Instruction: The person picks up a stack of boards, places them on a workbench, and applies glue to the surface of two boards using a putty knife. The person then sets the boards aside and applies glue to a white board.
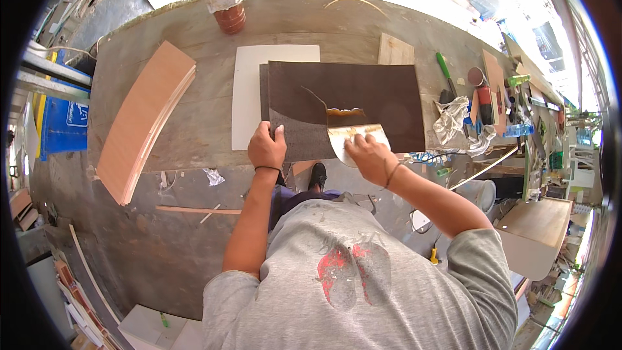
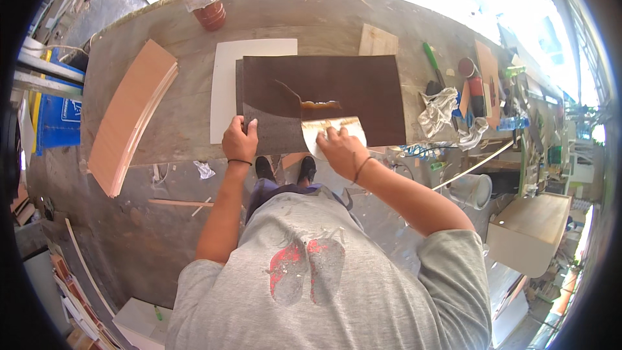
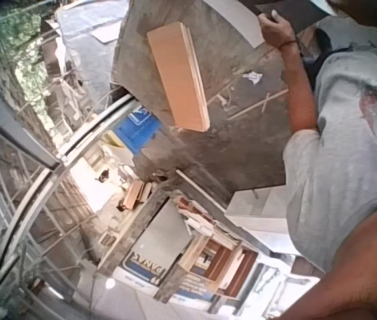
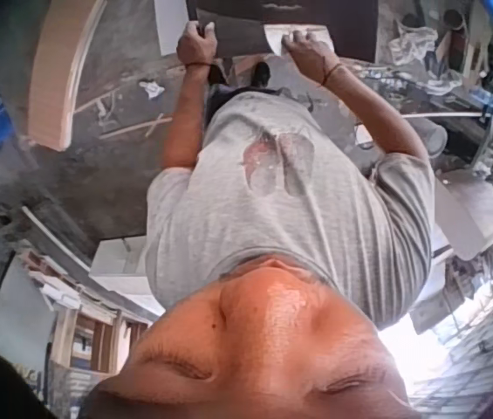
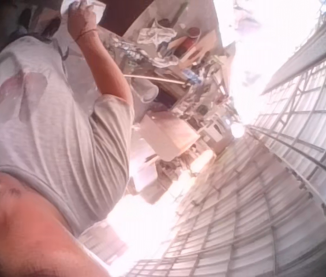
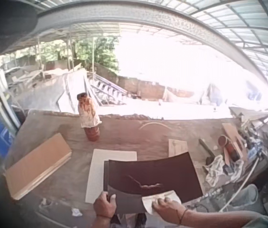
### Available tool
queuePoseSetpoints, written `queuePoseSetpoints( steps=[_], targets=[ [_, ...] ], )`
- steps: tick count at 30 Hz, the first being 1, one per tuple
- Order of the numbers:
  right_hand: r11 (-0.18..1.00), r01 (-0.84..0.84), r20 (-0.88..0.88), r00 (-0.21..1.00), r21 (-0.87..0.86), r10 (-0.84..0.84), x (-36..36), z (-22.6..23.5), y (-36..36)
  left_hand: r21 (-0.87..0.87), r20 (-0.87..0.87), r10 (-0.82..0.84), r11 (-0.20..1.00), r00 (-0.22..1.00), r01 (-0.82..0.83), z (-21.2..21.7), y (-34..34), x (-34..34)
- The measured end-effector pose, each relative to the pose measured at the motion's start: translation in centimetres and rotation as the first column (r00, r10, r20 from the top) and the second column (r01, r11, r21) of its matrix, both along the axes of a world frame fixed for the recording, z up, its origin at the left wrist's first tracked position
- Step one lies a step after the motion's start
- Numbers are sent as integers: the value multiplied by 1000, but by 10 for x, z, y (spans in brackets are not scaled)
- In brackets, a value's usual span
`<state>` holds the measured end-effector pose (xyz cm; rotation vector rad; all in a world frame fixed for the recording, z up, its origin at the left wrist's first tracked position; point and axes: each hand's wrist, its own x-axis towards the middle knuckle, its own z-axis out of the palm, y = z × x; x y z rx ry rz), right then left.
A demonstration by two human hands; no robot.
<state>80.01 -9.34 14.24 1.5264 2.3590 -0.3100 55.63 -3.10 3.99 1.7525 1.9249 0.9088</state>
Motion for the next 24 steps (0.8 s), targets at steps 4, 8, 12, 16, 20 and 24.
queuePoseSetpoints(
  steps=[4,8,12,16,20,24],
  targets=[
    [995,96,-168,981,-14,-97,-7,47,44,-116,49,-57,991,997,63,8,2,-4],
    [995,-11,-114,993,96,22,-7,5,94,-95,42,-90,991,995,93,17,4,-6],
    [995,-42,-42,998,-86,38,-5,13,93,-128,48,-113,985,992,119,17,4,-14],
    [994,5,-9,1000,-113,-6,12,23,43,-125,73,-122,983,990,131,18,7,-17],
    [987,92,-38,995,-134,-97,23,22,-7,-142,84,-144,978,986,155,17,9,-19],
    [930,226,34,973,-288,-226,17,39,-40,-126,113,-160,977,981,174,17,11,-20]
  ],
)
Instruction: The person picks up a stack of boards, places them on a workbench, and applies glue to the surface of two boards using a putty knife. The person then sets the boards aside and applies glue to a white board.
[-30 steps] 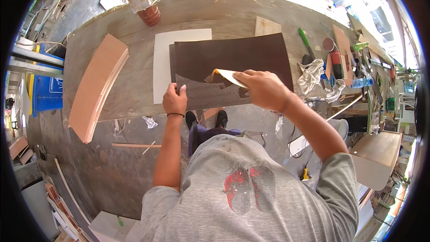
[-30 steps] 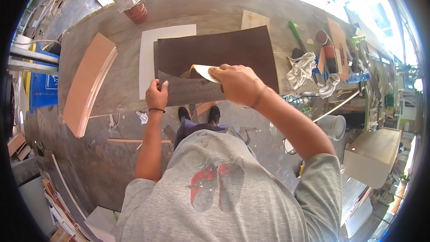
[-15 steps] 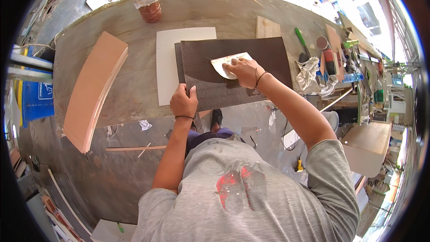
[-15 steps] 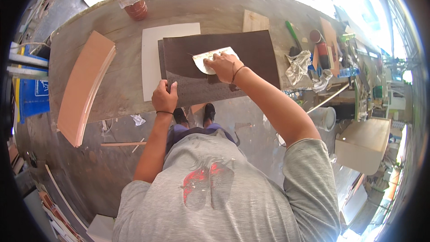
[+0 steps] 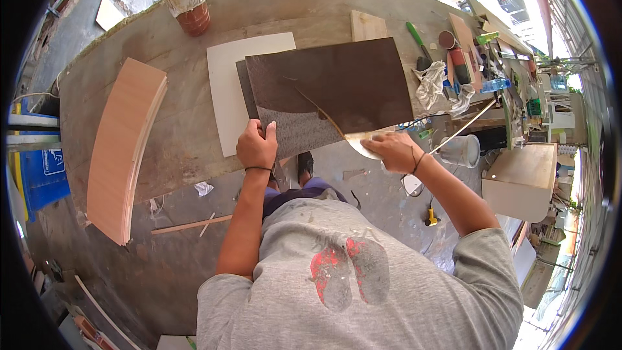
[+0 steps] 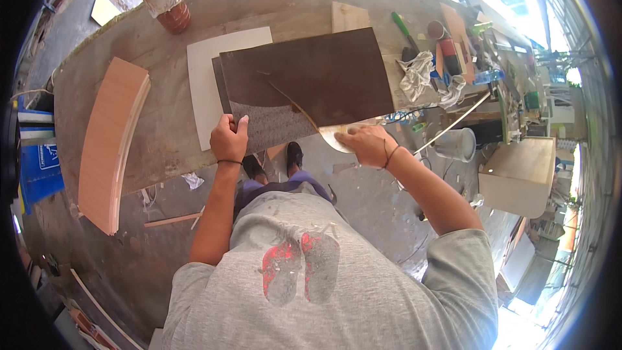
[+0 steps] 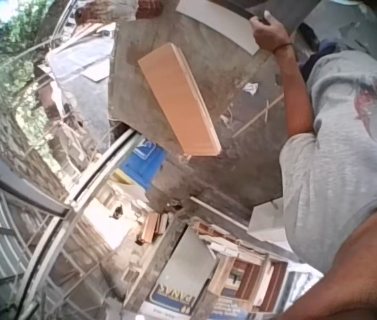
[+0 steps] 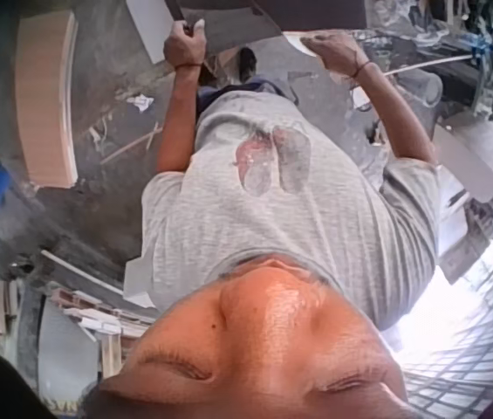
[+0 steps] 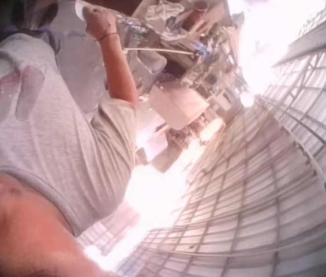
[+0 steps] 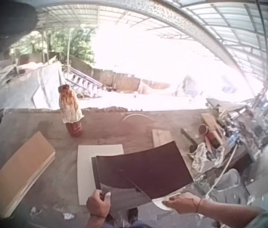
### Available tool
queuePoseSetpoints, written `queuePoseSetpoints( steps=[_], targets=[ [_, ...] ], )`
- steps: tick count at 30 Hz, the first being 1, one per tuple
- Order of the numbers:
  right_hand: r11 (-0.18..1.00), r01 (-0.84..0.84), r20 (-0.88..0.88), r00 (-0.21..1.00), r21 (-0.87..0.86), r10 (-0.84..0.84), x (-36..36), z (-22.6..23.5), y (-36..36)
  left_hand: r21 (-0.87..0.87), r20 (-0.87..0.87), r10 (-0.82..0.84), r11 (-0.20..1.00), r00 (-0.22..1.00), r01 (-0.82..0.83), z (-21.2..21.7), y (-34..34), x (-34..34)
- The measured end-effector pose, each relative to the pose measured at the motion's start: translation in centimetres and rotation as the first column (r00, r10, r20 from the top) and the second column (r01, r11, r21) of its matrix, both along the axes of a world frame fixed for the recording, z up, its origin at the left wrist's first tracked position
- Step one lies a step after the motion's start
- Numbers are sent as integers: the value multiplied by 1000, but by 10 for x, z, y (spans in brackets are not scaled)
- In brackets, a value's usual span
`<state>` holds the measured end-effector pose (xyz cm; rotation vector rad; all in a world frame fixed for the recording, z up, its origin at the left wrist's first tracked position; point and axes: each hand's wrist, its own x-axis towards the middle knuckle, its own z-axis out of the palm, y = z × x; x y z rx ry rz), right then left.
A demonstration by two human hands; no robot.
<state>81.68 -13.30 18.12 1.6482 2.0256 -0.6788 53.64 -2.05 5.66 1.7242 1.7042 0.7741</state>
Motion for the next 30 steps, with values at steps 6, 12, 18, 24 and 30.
queuePoseSetpoints(
  steps=[6,12,18,24,30],
  targets=[
    [987,153,-342,931,43,-129,-33,23,-20,-42,232,4,999,973,6,1,6,-9],
    [927,375,-542,775,-17,-324,-90,85,64,-22,390,38,999,920,-32,4,-2,-29],
    [869,186,-123,982,460,-145,-123,-6,102,-44,350,130,991,928,-123,-20,-15,-34],
    [925,6,-30,1000,381,6,-174,-37,59,-107,433,187,982,882,-156,-37,-20,-30],
    [906,262,-3,961,333,-277,-105,-4,144,-99,413,171,985,895,-142,-30,-14,-29]
  ],
)
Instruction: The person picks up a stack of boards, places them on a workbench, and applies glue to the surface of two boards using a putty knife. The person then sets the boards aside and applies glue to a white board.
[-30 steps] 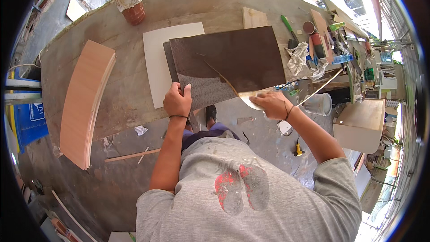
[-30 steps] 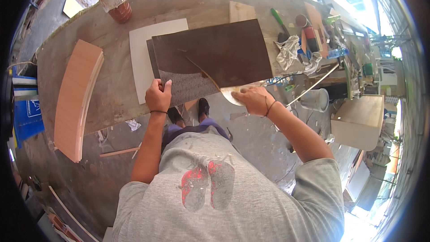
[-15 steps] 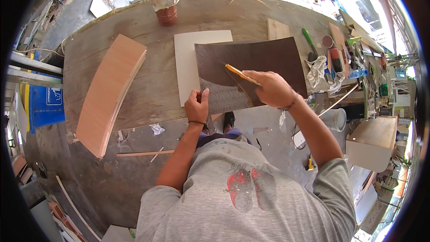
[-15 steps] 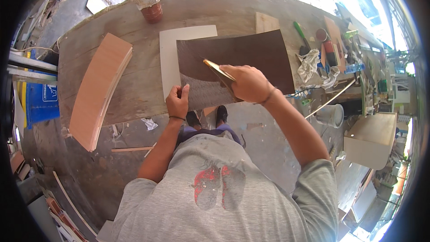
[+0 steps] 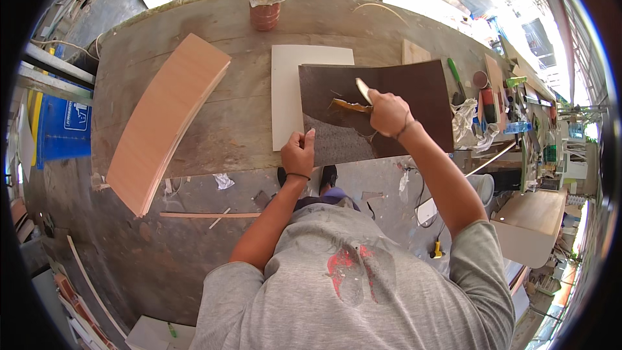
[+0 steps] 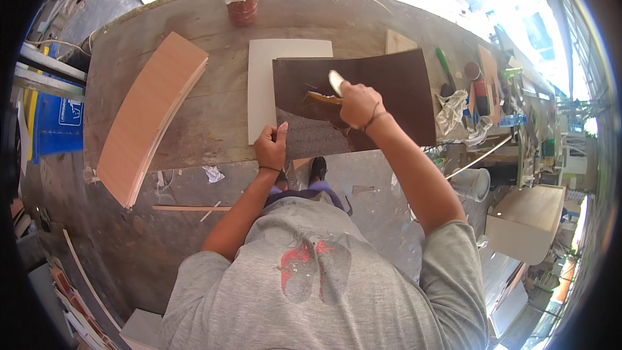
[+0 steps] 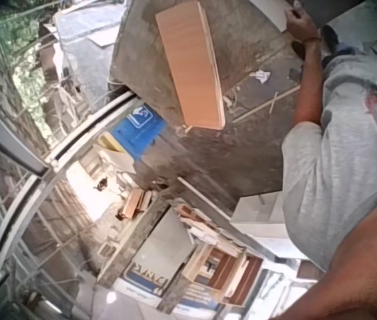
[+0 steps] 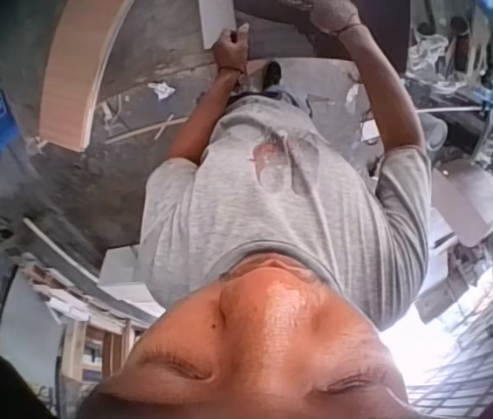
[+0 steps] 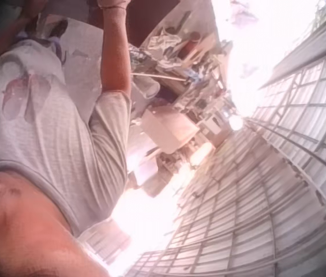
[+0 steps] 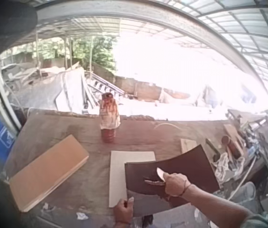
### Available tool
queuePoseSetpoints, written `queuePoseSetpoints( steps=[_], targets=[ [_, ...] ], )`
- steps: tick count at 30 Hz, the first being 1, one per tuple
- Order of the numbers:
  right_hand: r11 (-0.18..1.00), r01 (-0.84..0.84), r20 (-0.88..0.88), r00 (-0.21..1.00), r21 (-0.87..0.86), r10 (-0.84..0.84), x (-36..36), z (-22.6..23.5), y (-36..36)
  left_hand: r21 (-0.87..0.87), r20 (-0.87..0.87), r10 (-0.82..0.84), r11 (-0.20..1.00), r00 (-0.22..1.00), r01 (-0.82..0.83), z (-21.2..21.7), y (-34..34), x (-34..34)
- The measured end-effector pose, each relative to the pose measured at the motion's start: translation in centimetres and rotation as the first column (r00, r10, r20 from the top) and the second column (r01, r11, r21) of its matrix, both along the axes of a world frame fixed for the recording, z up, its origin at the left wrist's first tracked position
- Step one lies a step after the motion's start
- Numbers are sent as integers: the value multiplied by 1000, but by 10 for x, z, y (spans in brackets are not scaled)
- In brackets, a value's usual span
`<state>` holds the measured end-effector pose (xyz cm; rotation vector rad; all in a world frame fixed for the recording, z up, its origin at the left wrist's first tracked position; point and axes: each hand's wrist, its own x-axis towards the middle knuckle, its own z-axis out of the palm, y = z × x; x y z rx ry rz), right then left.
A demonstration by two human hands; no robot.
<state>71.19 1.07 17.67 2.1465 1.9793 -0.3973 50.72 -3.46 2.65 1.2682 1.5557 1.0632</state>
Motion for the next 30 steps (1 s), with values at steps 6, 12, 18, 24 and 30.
queuePoseSetpoints(
  steps=[6,12,18,24,30],
  targets=[
    [989,-141,-82,987,-52,137,-59,-32,21,-11,-19,-4,1000,1000,3,-2,2,-2],
    [894,-431,-129,900,-121,417,-37,-23,-5,-15,-3,-1,1000,1000,1,-8,1,-5],
    [903,-377,-109,926,-207,362,28,-11,-38,76,-24,19,997,1000,-17,-9,1,1],
    [916,-381,-135,921,-126,364,2,-26,-107,72,-33,29,997,999,-26,-10,1,1],
    [903,-234,-262,954,-359,143,-34,30,-120,35,-34,14,999,999,-13,-6,4,-1]
  ],
)
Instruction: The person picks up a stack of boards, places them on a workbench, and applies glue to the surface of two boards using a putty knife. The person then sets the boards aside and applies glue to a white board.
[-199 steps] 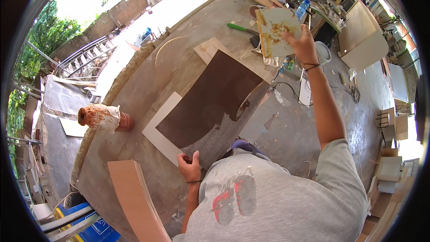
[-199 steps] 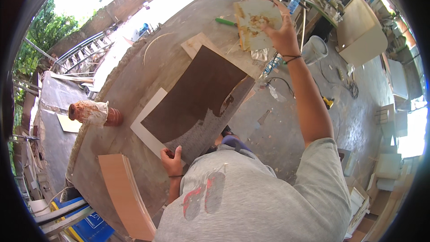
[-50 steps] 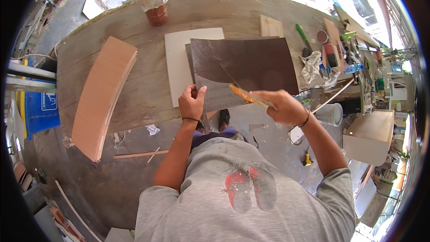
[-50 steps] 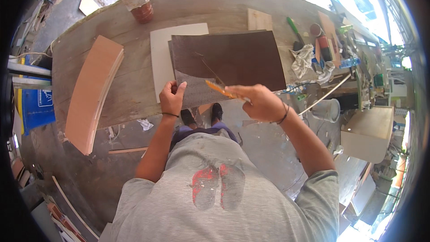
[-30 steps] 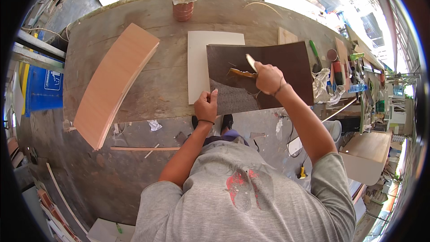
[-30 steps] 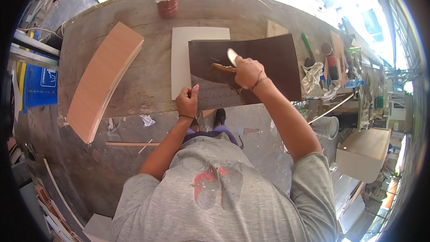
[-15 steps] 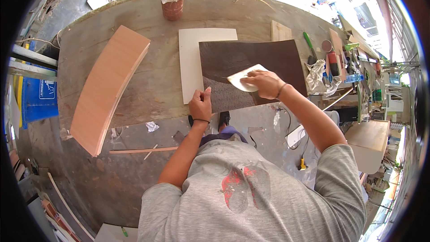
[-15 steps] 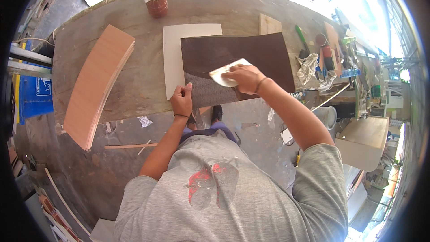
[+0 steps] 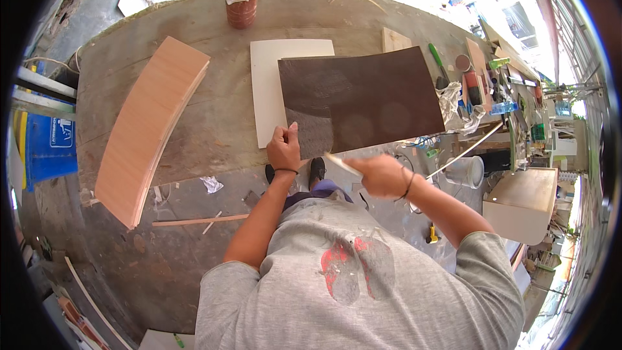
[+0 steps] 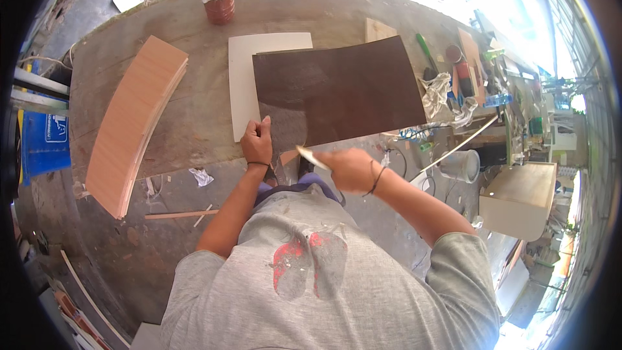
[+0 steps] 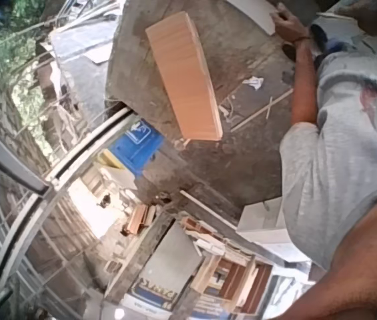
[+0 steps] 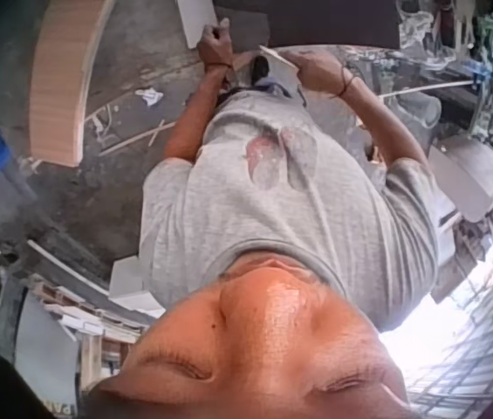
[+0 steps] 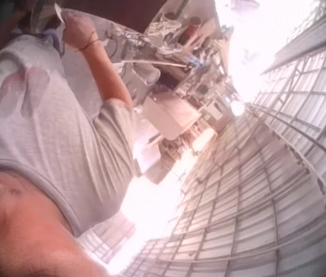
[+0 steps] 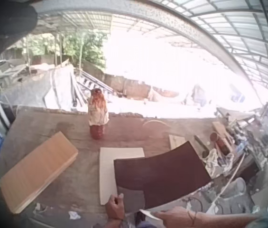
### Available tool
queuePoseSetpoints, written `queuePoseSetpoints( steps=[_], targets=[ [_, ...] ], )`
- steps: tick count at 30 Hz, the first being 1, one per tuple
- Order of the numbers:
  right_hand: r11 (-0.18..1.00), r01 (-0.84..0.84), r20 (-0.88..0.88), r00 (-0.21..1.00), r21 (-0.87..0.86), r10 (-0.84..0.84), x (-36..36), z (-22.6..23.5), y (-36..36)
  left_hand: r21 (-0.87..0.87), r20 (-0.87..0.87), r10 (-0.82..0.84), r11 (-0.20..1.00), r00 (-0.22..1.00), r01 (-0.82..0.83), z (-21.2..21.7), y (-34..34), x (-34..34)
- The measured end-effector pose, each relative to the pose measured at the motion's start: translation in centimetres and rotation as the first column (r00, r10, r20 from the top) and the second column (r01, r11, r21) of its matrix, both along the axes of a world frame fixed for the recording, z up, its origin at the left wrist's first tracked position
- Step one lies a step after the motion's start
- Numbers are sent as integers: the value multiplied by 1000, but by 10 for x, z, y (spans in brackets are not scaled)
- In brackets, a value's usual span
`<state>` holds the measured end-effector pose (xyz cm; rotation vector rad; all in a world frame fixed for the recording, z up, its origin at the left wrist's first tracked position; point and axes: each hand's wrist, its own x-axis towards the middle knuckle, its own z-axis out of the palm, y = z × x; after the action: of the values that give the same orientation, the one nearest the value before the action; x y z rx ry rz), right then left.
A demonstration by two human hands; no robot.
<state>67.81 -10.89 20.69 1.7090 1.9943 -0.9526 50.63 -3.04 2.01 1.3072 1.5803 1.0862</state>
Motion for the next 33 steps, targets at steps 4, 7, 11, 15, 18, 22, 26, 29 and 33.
queuePoseSetpoints(
  steps=[4,7,11,15,18,22,26,29,33],
  targets=[
    [898,70,-50,997,434,-54,10,3,58,19,3,18,1000,1000,-18,-2,-4,0],
    [883,-85,401,908,461,-122,-10,-60,66,24,-6,2,1000,1000,-2,-2,-4,2],
    [850,-174,268,963,498,39,-45,-69,29,-39,32,41,998,999,-40,0,-4,1],
    [883,124,202,950,453,-237,-12,-9,67,-47,60,43,998,997,-40,-2,-5,-1],
    [859,164,150,952,485,-266,31,-45,91,-41,54,20,999,998,-18,1,-5,1],
    [870,168,107,964,464,-243,-7,-64,103,-111,113,-9,994,994,21,9,-10,-6],
    [910,128,0,990,394,-139,-47,-65,113,-177,257,-132,967,957,181,16,-36,-29],
    [931,110,-36,994,349,-104,-67,-64,111,-258,311,-161,934,937,247,-3,-59,-36],
    [950,11,-72,997,313,12,-98,-56,97,-213,378,-147,947,914,240,-22,-61,-32]
  ],
)
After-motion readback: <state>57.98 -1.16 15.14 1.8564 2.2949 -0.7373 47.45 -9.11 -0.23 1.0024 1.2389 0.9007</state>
